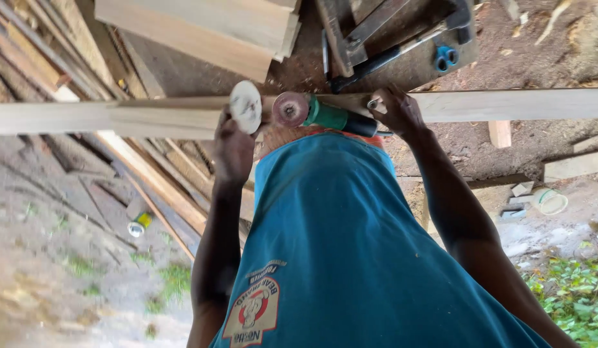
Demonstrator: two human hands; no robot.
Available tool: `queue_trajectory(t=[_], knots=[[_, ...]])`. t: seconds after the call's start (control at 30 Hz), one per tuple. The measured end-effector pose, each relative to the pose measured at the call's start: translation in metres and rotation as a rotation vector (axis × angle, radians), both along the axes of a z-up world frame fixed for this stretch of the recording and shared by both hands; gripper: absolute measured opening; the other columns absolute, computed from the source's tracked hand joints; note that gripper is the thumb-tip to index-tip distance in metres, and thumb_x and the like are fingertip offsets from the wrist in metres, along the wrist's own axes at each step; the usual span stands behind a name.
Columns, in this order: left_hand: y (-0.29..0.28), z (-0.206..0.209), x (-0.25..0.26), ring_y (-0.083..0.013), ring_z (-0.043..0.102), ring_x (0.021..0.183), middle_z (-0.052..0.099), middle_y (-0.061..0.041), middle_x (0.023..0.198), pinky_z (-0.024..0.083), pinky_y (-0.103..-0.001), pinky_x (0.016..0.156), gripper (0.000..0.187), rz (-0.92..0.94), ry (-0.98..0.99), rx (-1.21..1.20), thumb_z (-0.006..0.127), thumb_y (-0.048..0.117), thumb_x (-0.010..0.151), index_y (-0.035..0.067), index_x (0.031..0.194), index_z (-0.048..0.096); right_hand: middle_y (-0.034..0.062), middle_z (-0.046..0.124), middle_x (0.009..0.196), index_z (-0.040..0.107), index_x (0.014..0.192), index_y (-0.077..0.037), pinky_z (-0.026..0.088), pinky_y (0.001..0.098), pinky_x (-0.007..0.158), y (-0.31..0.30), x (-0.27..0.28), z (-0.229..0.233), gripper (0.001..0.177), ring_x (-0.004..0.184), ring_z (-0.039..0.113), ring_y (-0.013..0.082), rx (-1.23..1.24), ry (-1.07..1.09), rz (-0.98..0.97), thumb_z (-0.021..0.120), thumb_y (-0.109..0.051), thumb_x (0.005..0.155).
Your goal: Replacing a sanding disc on an angle grinder and using it to sand a wooden plank.
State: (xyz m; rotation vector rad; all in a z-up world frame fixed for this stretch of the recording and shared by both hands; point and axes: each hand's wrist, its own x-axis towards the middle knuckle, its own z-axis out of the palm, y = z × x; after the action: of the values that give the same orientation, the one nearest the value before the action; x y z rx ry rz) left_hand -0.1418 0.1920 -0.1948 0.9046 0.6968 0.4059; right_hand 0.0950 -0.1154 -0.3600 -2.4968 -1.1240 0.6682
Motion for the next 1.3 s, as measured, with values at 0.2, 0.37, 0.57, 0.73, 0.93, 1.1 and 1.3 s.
queue_trajectory(t=[0.2, 0.37, 0.57, 0.73, 0.93, 1.1, 1.3], knots=[[0.003, -0.013, -0.003, -0.0426, 0.062, 0.130, 0.053, -0.031, 0.148, 0.041, -0.058, 0.122, 0.066, -0.015, -0.273, -0.501, 0.060, 0.048, 0.094, 0.012, 0.149, 0.053, 0.0152, 0.067, 0.097, 0.070, 0.113, -0.006, 0.057, 0.0534, 0.072, 0.024, 0.018, 0.061, 0.031, 0.088, 0.073, 0.0386, 0.116, 0.244, -0.152, 0.083, -0.012, 0.086], [-0.005, 0.005, 0.019, -0.0357, 0.063, 0.120, 0.058, -0.029, 0.137, 0.054, -0.043, 0.111, 0.065, -0.007, -0.323, -0.542, 0.083, 0.022, 0.089, -0.006, 0.139, 0.053, 0.0166, 0.074, 0.104, 0.064, 0.112, 0.002, 0.063, 0.0333, 0.071, 0.072, 0.059, 0.093, 0.014, 0.087, 0.073, 0.0251, 0.498, 0.175, -0.179, 0.073, -0.008, 0.106], [-0.012, 0.056, 0.062, -0.0188, 0.062, 0.100, 0.060, -0.012, 0.117, 0.057, -0.029, 0.080, 0.053, -0.079, 0.170, 0.681, 0.079, 0.006, 0.087, 0.001, 0.131, 0.050, 0.0197, 0.071, 0.104, 0.056, 0.121, 0.001, 0.068, 0.0333, 0.079, 0.147, 0.079, 0.158, 0.027, 0.091, 0.076, 0.0269, 0.624, 0.894, 0.065, 0.055, -0.023, 0.110], [-0.008, 0.048, 0.086, -0.0380, 0.062, 0.123, 0.058, -0.018, 0.134, 0.056, -0.049, 0.099, 0.058, -0.043, 0.246, 1.099, 0.092, 0.017, 0.079, 0.008, 0.125, 0.059, 0.0220, 0.076, 0.103, 0.065, 0.122, 0.006, 0.066, 0.0403, 0.082, 0.169, 0.019, 0.180, 0.026, 0.097, 0.077, 0.0295, 0.592, 1.353, -0.240, 0.068, -0.002, 0.098], [-0.005, 0.040, 0.092, -0.0398, 0.060, 0.128, 0.057, -0.020, 0.140, 0.054, -0.052, 0.103, 0.064, -0.151, 0.138, 0.993, 0.091, 0.019, 0.084, 0.007, 0.137, 0.057, 0.0250, 0.073, 0.096, 0.065, 0.120, 0.011, 0.067, 0.0428, 0.080, 0.159, 0.013, 0.180, 0.022, 0.093, 0.077, 0.0315, 0.753, 1.270, -0.368, 0.066, 0.001, 0.100], [-0.013, 0.047, 0.085, -0.0264, 0.074, 0.099, 0.067, -0.020, 0.125, 0.058, -0.039, 0.084, 0.045, -0.050, 0.231, 0.596, 0.076, 0.021, 0.100, 0.009, 0.138, 0.056, 0.0287, 0.071, 0.095, 0.065, 0.119, 0.014, 0.067, 0.0473, 0.078, 0.143, -0.001, 0.179, 0.019, 0.091, 0.076, 0.0344, 0.830, 1.131, -0.352, 0.062, 0.003, 0.103], [-0.020, 0.042, 0.080, -0.0031, 0.057, 0.082, 0.069, -0.002, 0.078, 0.052, -0.026, 0.078, 0.014, -0.036, 0.205, 0.289, 0.083, 0.014, 0.092, 0.008, 0.090, 0.071, 0.0156, 0.070, 0.082, 0.069, 0.110, 0.009, 0.065, 0.0347, 0.073, 0.136, -0.021, 0.190, 0.016, 0.080, 0.072, 0.0181, 0.844, 1.125, -0.479, 0.070, -0.003, 0.100]])
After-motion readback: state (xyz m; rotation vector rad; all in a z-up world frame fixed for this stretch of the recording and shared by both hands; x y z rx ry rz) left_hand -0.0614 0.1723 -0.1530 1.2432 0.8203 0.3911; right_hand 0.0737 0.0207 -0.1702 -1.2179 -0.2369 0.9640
